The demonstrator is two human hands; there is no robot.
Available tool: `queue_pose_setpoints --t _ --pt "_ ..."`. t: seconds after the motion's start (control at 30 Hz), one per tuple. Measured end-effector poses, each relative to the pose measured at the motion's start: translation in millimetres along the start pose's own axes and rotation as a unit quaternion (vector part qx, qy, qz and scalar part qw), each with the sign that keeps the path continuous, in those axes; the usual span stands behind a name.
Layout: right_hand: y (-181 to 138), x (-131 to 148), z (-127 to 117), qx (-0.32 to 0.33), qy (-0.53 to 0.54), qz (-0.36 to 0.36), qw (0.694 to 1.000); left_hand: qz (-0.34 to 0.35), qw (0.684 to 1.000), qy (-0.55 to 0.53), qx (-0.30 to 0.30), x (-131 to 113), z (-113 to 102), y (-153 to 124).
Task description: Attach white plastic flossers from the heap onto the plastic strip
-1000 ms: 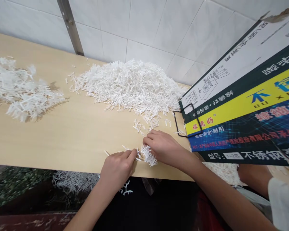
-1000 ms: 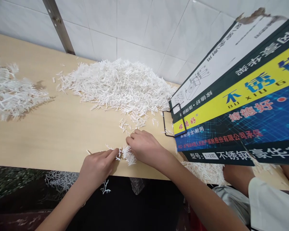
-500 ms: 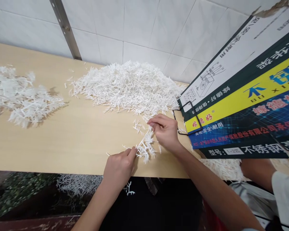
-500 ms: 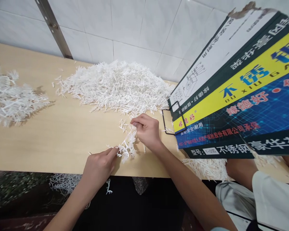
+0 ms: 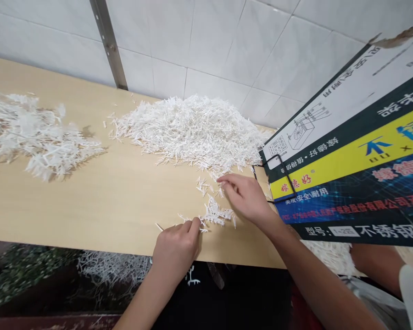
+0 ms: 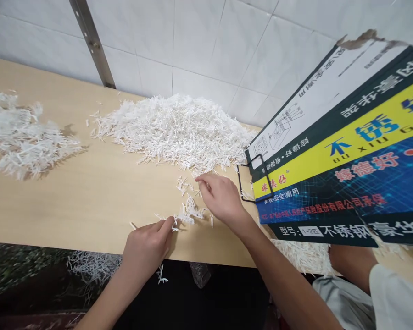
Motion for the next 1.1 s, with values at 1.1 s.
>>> queue_pose_setpoints --t 1.1 --pt "-9 -9 38 -0.031 0.459 0.120 0.880 -0.345 0.694 -0.628 -0.074 65 7 -8"
Point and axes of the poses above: each hand's wrist, its own y-axis towards the middle knuckle, its own z-axis out of the palm, x = y × z, the point moved 7 cm from there along y, towards the middle knuckle, and after that the axes turned 4 degrees about x, right-handed, at the moved point
